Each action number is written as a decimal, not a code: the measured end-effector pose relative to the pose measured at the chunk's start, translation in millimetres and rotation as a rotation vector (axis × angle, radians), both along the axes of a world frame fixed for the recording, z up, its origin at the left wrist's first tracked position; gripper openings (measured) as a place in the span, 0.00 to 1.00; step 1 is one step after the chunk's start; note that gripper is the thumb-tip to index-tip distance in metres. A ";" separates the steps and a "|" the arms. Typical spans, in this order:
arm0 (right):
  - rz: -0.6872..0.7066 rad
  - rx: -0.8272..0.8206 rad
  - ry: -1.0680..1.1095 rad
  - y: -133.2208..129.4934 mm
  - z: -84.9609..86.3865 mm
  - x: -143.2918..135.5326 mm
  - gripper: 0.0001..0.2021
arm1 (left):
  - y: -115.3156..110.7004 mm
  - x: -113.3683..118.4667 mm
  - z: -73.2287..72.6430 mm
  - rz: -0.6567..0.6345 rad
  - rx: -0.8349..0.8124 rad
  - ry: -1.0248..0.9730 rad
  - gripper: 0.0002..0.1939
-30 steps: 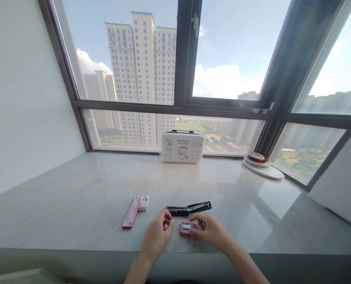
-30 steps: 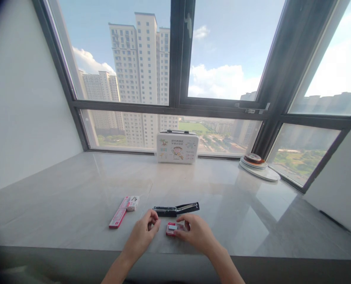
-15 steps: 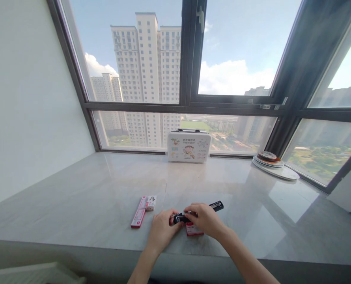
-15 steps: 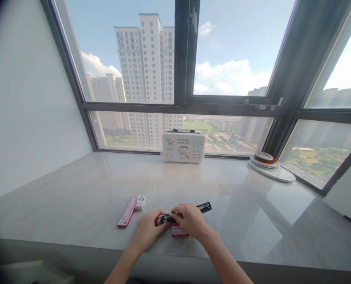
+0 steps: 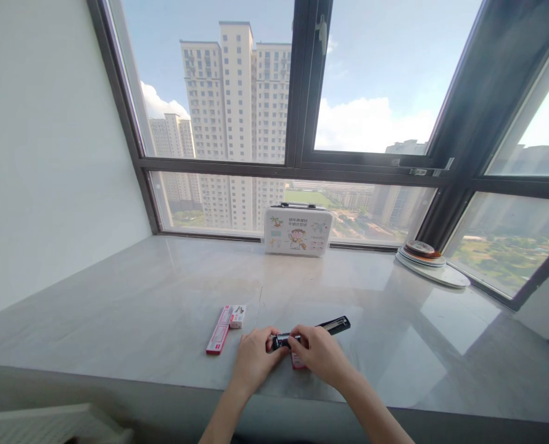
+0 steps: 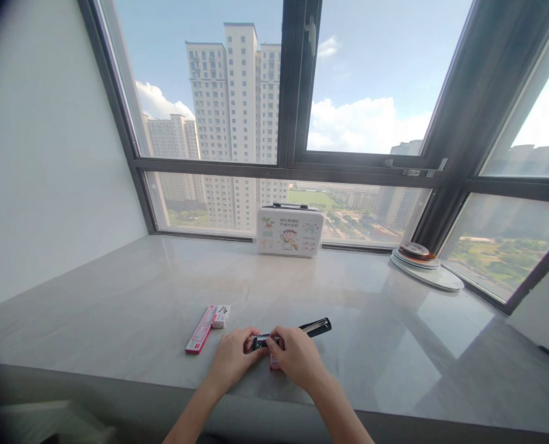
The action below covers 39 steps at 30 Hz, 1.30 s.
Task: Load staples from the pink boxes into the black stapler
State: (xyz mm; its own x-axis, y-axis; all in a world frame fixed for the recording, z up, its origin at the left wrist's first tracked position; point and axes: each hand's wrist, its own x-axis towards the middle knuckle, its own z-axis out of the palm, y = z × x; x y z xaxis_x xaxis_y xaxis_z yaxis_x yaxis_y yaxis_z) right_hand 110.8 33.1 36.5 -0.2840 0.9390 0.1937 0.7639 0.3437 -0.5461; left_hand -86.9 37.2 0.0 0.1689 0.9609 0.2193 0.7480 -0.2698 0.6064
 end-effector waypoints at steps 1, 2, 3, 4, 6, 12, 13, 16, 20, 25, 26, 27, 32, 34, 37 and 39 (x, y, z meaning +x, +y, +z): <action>0.025 -0.019 0.068 -2.9 -3.0 2.4 0.15 | 0.0 -0.1 -0.5 -0.001 -0.001 -0.003 0.14; 0.025 -0.034 0.146 -5.4 -7.0 7.2 0.16 | -0.1 -0.2 -1.1 0.000 -0.003 -0.004 0.14; 0.000 -0.057 0.227 -7.2 -11.9 14.9 0.18 | -0.1 -0.1 -1.8 0.003 -0.002 -0.004 0.14; -0.043 -0.103 0.303 -8.5 -17.6 25.2 0.21 | -0.2 0.0 -2.4 0.006 0.000 -0.005 0.14; -0.141 -0.277 0.425 -9.7 -28.7 51.9 0.27 | -0.5 0.3 -3.0 0.005 0.006 -0.009 0.13; -0.168 -0.452 0.723 3.3 -27.0 98.6 0.30 | -2.5 1.1 -0.2 -0.016 0.006 0.001 0.11; -0.145 -0.405 0.761 8.5 -21.4 93.7 0.31 | -2.8 1.1 0.6 -0.019 0.004 0.001 0.11; -0.034 -0.299 0.725 23.3 -4.4 65.7 0.31 | -3.7 1.0 2.5 -0.020 0.004 0.001 0.11; 0.099 -0.218 0.511 29.7 7.4 31.5 0.21 | -4.5 1.6 4.4 -0.017 0.001 0.016 0.11; 0.038 -0.098 0.158 23.8 9.1 6.6 0.11 | -4.1 2.0 4.5 -0.012 -0.003 0.029 0.10; 0.023 -0.085 0.092 22.9 9.6 2.3 0.11 | -4.1 2.0 4.2 -0.013 0.001 0.035 0.10; 0.012 -0.080 0.043 22.6 10.5 -1.2 0.11 | -4.3 2.0 3.8 -0.013 0.004 0.042 0.10; 0.042 -0.165 0.024 30.6 16.7 9.2 0.08 | -8.7 5.3 3.2 0.024 0.037 0.024 0.15; 0.035 -0.218 0.041 35.6 17.2 27.3 0.11 | -11.7 9.6 5.1 -0.021 0.065 -0.004 0.20; -0.034 -0.252 0.081 38.5 13.4 58.8 0.16 | -16.5 21.5 10.7 -0.199 0.070 -0.052 0.31; -0.080 -0.258 0.108 35.8 8.3 76.6 0.20 | -19.6 32.1 14.7 -0.347 0.054 -0.071 0.37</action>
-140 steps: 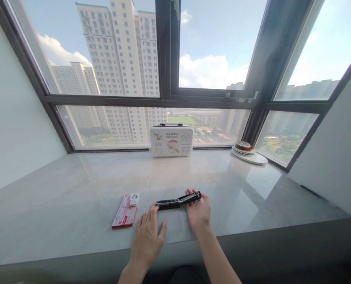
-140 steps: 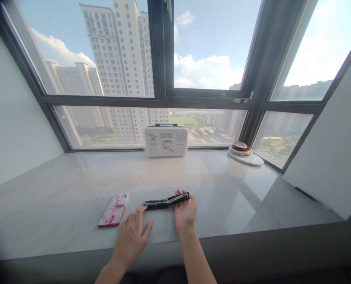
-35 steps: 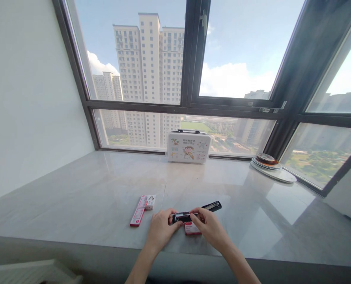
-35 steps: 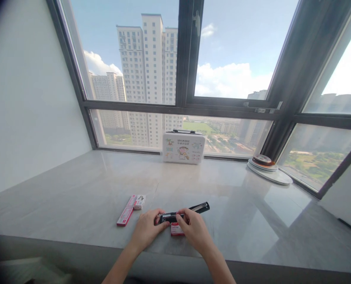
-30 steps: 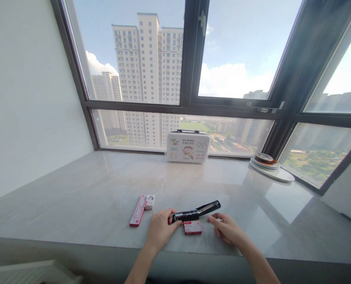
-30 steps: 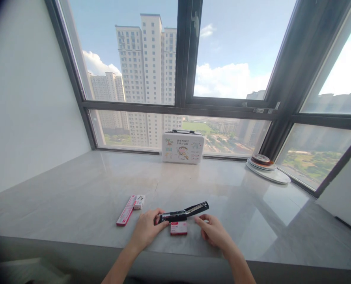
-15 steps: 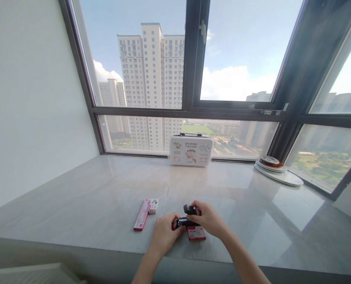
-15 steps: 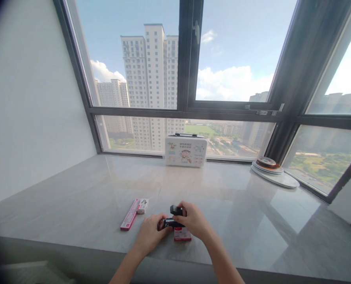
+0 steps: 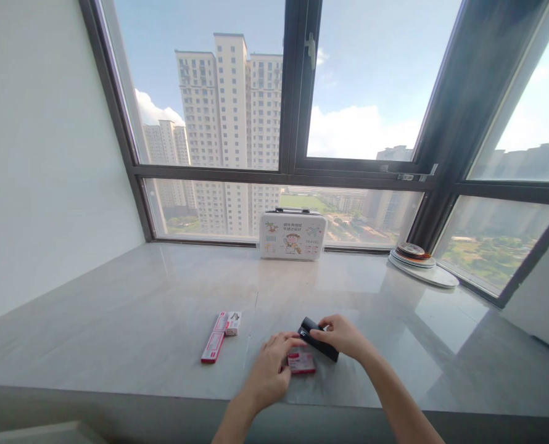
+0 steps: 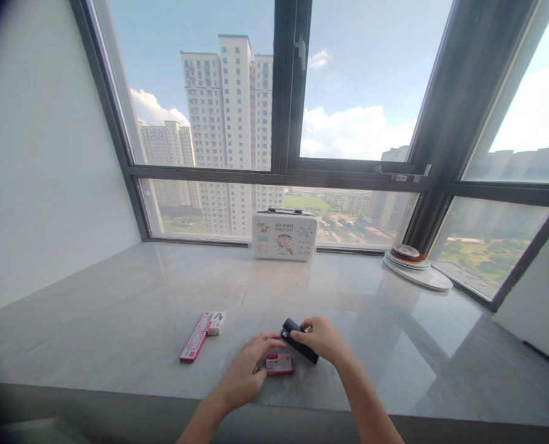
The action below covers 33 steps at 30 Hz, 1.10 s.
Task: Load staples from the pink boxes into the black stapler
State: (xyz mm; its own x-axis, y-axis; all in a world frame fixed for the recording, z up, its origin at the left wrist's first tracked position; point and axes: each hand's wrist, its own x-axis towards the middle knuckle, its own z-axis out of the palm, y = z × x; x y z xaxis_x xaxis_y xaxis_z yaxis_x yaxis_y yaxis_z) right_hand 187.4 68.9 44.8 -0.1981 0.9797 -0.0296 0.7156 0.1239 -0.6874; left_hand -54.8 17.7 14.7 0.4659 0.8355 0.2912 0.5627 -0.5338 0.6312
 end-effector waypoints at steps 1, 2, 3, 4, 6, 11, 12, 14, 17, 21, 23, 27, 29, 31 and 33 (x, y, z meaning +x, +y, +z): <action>-0.014 -0.011 0.018 -2.6 -3.0 7.1 0.22 | -1.3 5.3 1.7 -0.070 -0.003 0.002 0.38; -0.018 -0.036 0.052 -5.9 -6.3 13.0 0.24 | -2.2 9.8 2.9 -0.128 -0.004 0.005 0.37; -0.015 -0.071 0.100 -9.8 -9.7 17.7 0.26 | -2.8 13.1 3.8 -0.168 -0.004 0.008 0.36; -0.008 -0.115 0.158 -14.1 -13.2 21.3 0.28 | -2.7 14.6 4.3 -0.188 -0.004 0.007 0.35; -0.002 -0.200 0.283 -24.1 -20.7 25.0 0.31 | -0.8 10.9 4.1 -0.173 -0.002 0.007 0.31; -0.087 -0.282 0.474 -52.1 -37.9 13.1 0.39 | 9.1 -29.8 -0.7 -0.005 -0.041 0.100 0.35; -0.105 -0.288 0.498 -56.5 -40.1 7.2 0.40 | 10.4 -38.2 -1.8 0.011 -0.056 0.114 0.38; -0.131 -0.291 0.536 -62.2 -42.6 -7.2 0.42 | 11.2 -49.4 -3.7 0.018 -0.073 0.125 0.38; -0.122 -0.263 0.565 -62.9 -42.1 -31.7 0.44 | 10.3 -49.3 -5.2 0.036 -0.064 0.116 0.37; -0.074 -0.204 0.565 -58.1 -40.3 -56.6 0.42 | 11.2 -35.2 -5.6 0.059 -0.058 0.112 0.37; -0.045 -0.185 0.569 -56.5 -42.1 -62.2 0.41 | 12.4 -30.2 -5.8 0.061 -0.055 0.114 0.36; -0.021 -0.158 0.593 -54.6 -51.2 -62.7 0.39 | 12.5 -24.2 -6.2 0.056 -0.036 0.114 0.34; -0.086 -0.153 0.591 -53.5 -56.2 -60.3 0.40 | 10.9 -23.1 -5.7 0.049 -0.022 0.101 0.36; -0.202 -0.142 0.620 -52.5 -60.2 -56.9 0.40 | 8.9 -27.5 -4.7 0.067 0.015 0.059 0.36; -0.297 -0.125 0.679 -51.7 -63.2 -53.2 0.39 | 6.8 -42.3 -4.8 0.196 0.109 0.008 0.25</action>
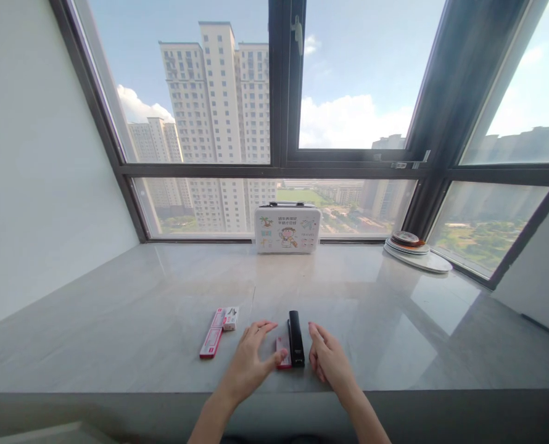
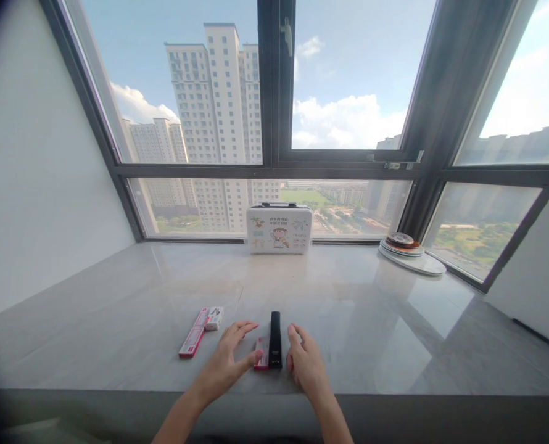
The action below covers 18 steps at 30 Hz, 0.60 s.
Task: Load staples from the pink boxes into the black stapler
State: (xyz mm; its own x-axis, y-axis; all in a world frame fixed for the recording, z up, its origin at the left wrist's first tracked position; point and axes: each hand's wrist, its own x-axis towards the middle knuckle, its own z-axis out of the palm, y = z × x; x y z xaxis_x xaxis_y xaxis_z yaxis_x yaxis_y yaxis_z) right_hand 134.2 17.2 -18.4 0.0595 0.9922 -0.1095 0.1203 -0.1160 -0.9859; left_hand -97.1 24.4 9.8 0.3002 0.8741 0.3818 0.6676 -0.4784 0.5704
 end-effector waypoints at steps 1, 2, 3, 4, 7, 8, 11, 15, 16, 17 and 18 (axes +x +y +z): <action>-0.021 -0.003 0.025 0.4 -1.1 1.6 0.38 | -1.2 -11.9 -1.1 0.125 0.063 -0.013 0.20; -0.021 -0.008 0.043 0.7 -2.1 2.8 0.37 | -2.7 -26.3 -3.3 0.278 0.126 -0.012 0.17; -0.006 -0.014 0.051 1.1 -2.9 3.5 0.37 | -4.6 -42.4 -6.6 0.449 0.177 0.007 0.17; 0.014 -0.020 0.049 1.5 -3.7 3.7 0.36 | -7.1 -58.8 -10.9 0.611 0.196 0.040 0.17; 0.051 -0.029 0.006 2.7 -5.8 1.9 0.36 | -17.9 -97.0 -26.4 0.681 0.160 0.166 0.17; 0.054 -0.025 -0.011 2.9 -6.4 1.2 0.35 | -22.1 -103.1 -30.5 0.627 0.149 0.193 0.18; 0.070 -0.012 -0.036 3.0 -7.6 0.8 0.35 | -32.2 -100.7 -33.3 0.437 0.122 0.206 0.16; 0.110 -0.020 -0.040 1.6 -7.4 2.0 0.35 | -32.2 -75.2 -16.2 0.168 -0.027 0.095 0.13; 0.120 -0.019 -0.052 0.9 -7.2 1.9 0.35 | -29.9 -68.5 -10.4 0.100 -0.072 0.054 0.14; 0.127 -0.015 -0.069 0.1 -7.0 1.6 0.35 | -27.1 -62.1 -4.7 0.041 -0.110 0.014 0.16; 0.133 -0.011 -0.087 -0.8 -6.9 1.2 0.35 | -24.0 -55.7 0.7 -0.006 -0.141 -0.023 0.18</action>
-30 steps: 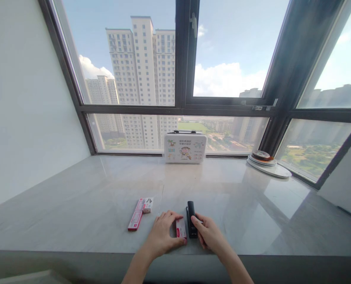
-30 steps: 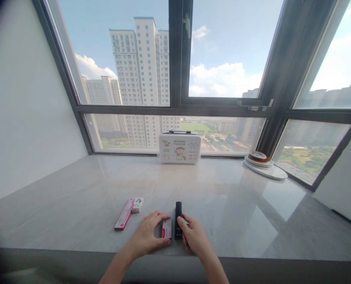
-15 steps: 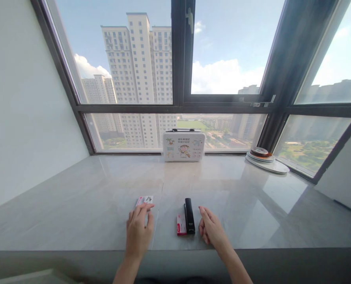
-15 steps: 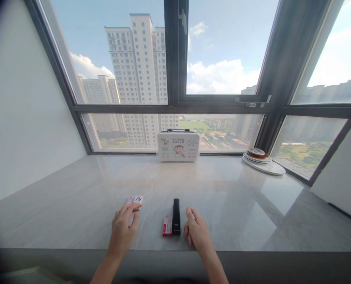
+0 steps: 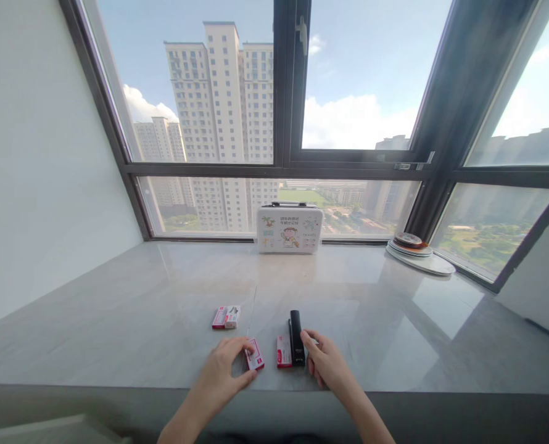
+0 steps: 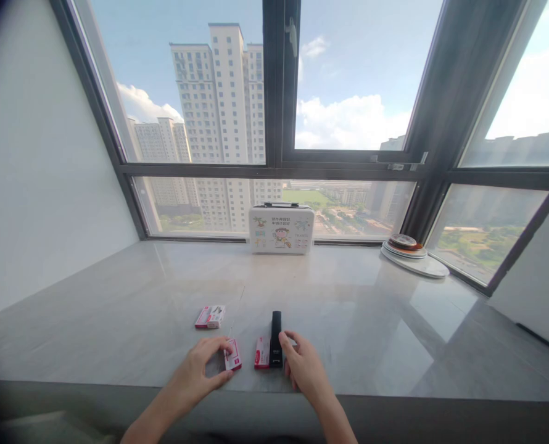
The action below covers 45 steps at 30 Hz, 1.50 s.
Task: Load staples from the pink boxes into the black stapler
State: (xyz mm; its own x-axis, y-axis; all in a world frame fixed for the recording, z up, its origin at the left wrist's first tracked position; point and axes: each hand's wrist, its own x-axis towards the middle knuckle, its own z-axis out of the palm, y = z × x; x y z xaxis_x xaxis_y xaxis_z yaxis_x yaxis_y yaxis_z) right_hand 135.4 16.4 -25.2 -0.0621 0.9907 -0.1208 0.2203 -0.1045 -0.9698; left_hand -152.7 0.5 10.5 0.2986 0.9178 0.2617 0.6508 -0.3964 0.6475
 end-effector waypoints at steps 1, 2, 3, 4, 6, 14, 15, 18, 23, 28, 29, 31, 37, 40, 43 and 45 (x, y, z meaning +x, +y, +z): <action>0.004 0.005 -0.017 -0.9 0.1 -0.5 0.35 | 3.3 6.5 4.8 -0.035 -0.021 -0.036 0.20; 0.007 0.011 -0.032 -1.7 0.2 -0.9 0.35 | 6.7 13.3 8.8 -0.060 -0.031 -0.068 0.22; 0.011 0.019 -0.044 -2.4 0.3 -1.3 0.36 | 10.0 20.3 11.8 -0.082 -0.035 -0.097 0.24; 0.018 0.027 -0.052 -3.0 0.4 -1.5 0.36 | 13.2 27.6 13.7 -0.103 -0.033 -0.122 0.26; 0.039 0.041 -0.061 -3.9 1.3 -1.5 0.36 | 19.2 42.2 13.5 -0.160 -0.027 -0.152 0.30; 0.064 0.047 -0.069 -5.3 8.1 -1.1 0.35 | 29.3 71.3 -2.1 -0.249 -0.089 -0.111 0.42; 0.061 0.045 -0.070 -5.3 8.3 -1.3 0.35 | 29.6 69.1 1.3 -0.246 -0.083 -0.135 0.42; 0.046 0.040 -0.068 -5.3 8.0 -1.8 0.35 | 36.7 49.3 15.6 -0.110 -0.017 -0.193 0.30; 0.030 0.018 -0.040 -5.8 6.7 -1.4 0.36 | 66.8 -25.5 9.2 0.419 0.242 -0.031 0.20; 0.027 0.028 -0.047 -3.8 2.6 -0.7 0.37 | 68.3 -84.2 -30.2 0.427 0.187 0.246 0.18; 0.028 0.025 -0.049 -3.2 1.8 -0.7 0.37 | 63.7 -88.9 -34.8 0.383 0.185 0.237 0.17; 0.030 0.013 -0.046 -2.4 1.1 -0.6 0.38 | 51.9 -92.0 -38.8 0.292 0.160 0.187 0.17; 0.051 0.014 -0.038 -4.2 4.3 -0.7 0.37 | 15.4 -62.8 -28.0 0.135 0.032 0.012 0.17; 0.048 0.012 -0.045 -4.8 4.9 -1.1 0.37 | 6.1 -28.3 -14.0 0.059 -0.023 -0.094 0.21; 0.053 0.034 -0.054 -4.7 5.4 -1.6 0.36 | 6.6 12.0 2.2 -0.031 -0.024 -0.191 0.24; 0.065 0.045 -0.054 -4.7 6.4 -1.7 0.35 | 11.0 36.3 9.7 -0.082 -0.031 -0.232 0.25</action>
